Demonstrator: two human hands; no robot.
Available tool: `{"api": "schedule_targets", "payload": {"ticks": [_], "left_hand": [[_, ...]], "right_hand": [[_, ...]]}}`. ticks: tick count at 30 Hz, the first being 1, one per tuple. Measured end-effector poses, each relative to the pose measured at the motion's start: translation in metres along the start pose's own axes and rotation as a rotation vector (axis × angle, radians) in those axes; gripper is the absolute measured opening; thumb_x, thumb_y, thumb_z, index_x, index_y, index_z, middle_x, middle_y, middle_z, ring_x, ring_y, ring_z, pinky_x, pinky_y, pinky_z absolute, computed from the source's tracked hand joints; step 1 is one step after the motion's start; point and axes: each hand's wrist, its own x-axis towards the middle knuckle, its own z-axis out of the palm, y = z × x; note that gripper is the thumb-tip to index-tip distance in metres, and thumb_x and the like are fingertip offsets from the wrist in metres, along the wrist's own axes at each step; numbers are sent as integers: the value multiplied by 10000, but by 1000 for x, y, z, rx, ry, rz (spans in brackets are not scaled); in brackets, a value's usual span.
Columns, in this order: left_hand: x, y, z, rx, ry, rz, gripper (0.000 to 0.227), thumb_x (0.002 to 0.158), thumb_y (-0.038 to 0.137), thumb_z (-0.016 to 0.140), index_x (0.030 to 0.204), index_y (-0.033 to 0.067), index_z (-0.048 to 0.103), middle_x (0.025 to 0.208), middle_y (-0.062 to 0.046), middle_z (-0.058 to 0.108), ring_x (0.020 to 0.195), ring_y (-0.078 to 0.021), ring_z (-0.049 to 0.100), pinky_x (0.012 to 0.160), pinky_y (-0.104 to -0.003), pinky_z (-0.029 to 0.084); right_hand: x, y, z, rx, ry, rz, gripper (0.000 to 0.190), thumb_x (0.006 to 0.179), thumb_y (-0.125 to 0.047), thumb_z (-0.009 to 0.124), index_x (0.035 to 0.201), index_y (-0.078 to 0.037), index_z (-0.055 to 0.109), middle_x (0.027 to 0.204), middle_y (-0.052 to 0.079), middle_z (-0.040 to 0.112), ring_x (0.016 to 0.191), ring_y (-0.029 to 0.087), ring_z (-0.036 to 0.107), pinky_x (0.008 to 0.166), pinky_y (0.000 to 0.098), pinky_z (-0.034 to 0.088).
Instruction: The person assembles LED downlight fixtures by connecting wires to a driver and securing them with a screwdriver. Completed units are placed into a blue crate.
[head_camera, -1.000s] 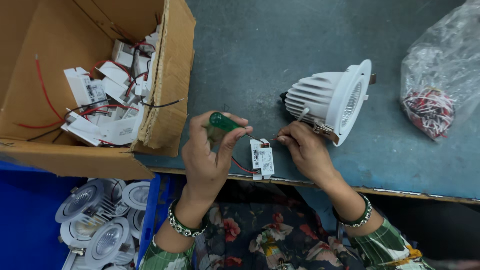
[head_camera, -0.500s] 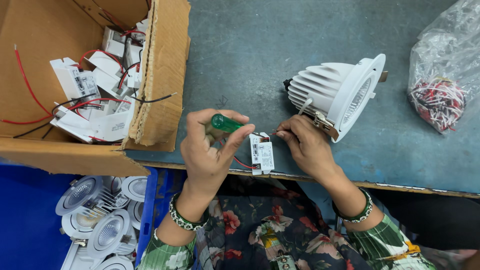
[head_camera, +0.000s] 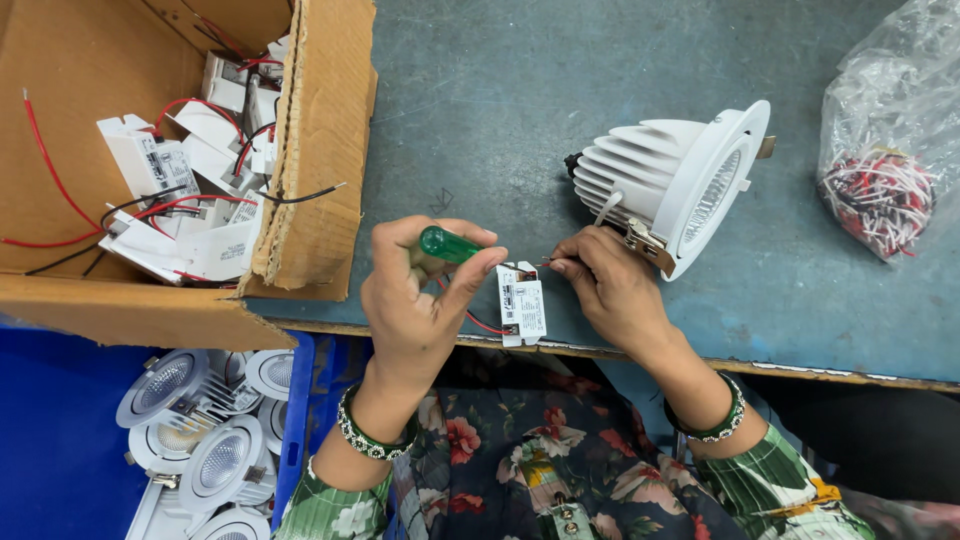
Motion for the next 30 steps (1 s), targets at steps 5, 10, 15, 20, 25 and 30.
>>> {"api": "schedule_targets", "payload": {"ticks": [5, 10, 15, 20, 25, 30], "left_hand": [[1, 8, 3, 68, -49, 45, 398, 1007, 75, 756, 1222, 19, 427, 1079, -142, 762, 969, -164, 778, 825, -264, 640], [7, 15, 5, 195, -56, 184, 407, 977, 92, 782, 1243, 28, 481, 1040, -94, 764, 967, -175, 793, 792, -249, 624], [8, 20, 7, 269, -82, 134, 381, 944, 142, 813, 1197, 63, 538, 1016, -50, 766, 910, -148, 794, 750, -245, 636], [10, 20, 6, 257, -91, 101, 365, 970, 161, 796, 1191, 64, 523, 1004, -29, 755, 887, -146, 797, 728, -253, 641], [9, 23, 6, 323, -102, 132, 364, 963, 161, 800, 1167, 52, 518, 984, -30, 747, 830, -155, 778, 685, -263, 616], [12, 24, 6, 336, -108, 148, 359, 965, 161, 802, 1151, 52, 514, 974, -34, 741, 819, -162, 775, 674, -277, 606]], "right_hand": [[0, -1, 0, -19, 1, -17, 85, 927, -87, 715, 965, -29, 667, 909, 69, 650, 838, 264, 627, 721, 382, 488], [0, -1, 0, -38, -7, -37, 93, 918, -93, 723, 968, -28, 678, 899, 71, 648, 829, 266, 623, 719, 379, 489], [-1, 0, 1, -17, -24, -34, 100, 926, -86, 721, 978, -16, 672, 905, 73, 643, 838, 261, 618, 731, 373, 488], [0, -1, 2, -42, -24, -35, 103, 915, -87, 726, 976, -18, 677, 902, 73, 643, 841, 265, 613, 733, 377, 485], [0, -1, 3, -55, -26, -32, 105, 920, -88, 724, 973, -13, 674, 901, 75, 639, 841, 269, 613, 727, 380, 485], [1, -2, 3, -83, -26, -50, 102, 916, -85, 719, 971, -11, 676, 897, 82, 631, 846, 281, 607, 727, 388, 481]]}}
